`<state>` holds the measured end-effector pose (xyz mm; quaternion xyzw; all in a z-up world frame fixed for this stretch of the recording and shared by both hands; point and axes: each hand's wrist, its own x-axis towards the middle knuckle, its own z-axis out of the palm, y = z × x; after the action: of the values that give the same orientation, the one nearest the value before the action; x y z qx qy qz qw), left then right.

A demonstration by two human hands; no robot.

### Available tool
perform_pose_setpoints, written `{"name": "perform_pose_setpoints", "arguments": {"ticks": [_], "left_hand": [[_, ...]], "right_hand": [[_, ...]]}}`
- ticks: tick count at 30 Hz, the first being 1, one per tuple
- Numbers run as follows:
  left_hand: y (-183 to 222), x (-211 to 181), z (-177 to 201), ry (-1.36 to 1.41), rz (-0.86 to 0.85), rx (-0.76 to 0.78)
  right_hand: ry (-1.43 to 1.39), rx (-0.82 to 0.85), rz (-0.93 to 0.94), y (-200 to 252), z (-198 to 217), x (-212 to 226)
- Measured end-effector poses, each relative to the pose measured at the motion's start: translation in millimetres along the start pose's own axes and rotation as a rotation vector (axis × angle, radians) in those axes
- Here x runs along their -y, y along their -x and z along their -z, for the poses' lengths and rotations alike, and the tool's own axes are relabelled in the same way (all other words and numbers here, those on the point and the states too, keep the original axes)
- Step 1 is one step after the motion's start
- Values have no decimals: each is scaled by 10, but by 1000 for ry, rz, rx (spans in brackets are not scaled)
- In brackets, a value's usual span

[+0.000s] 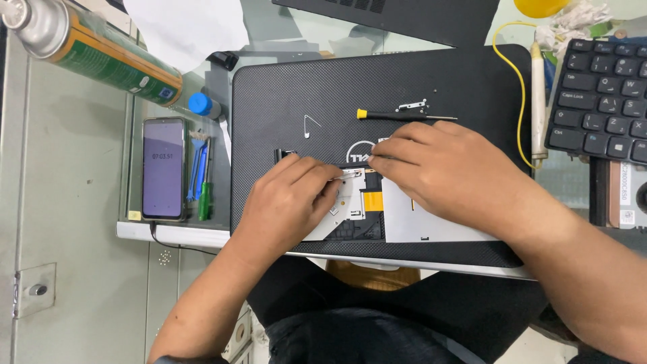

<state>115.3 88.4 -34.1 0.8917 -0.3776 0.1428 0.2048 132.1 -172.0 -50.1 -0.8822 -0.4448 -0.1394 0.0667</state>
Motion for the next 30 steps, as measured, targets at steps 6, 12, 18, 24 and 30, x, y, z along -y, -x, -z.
{"name": "perform_pose_setpoints", "arguments": {"ticks": [6, 12, 18, 24, 30], "left_hand": [[11, 41, -18, -29, -15, 28], [-4, 29, -3, -26, -35, 15], [22, 62, -25, 25, -29, 23], [34, 111, -7, 48, -8, 22], [97, 201, 84, 252, 197, 18]], "right_hand": [[-2, -10, -1, 6, -20, -6], [7, 0, -9, 2, -14, 0], [-5, -36, -9, -3, -17, 3], [0, -3, -7, -3, -8, -2], [-19, -4, -10, 12, -20, -9]]}}
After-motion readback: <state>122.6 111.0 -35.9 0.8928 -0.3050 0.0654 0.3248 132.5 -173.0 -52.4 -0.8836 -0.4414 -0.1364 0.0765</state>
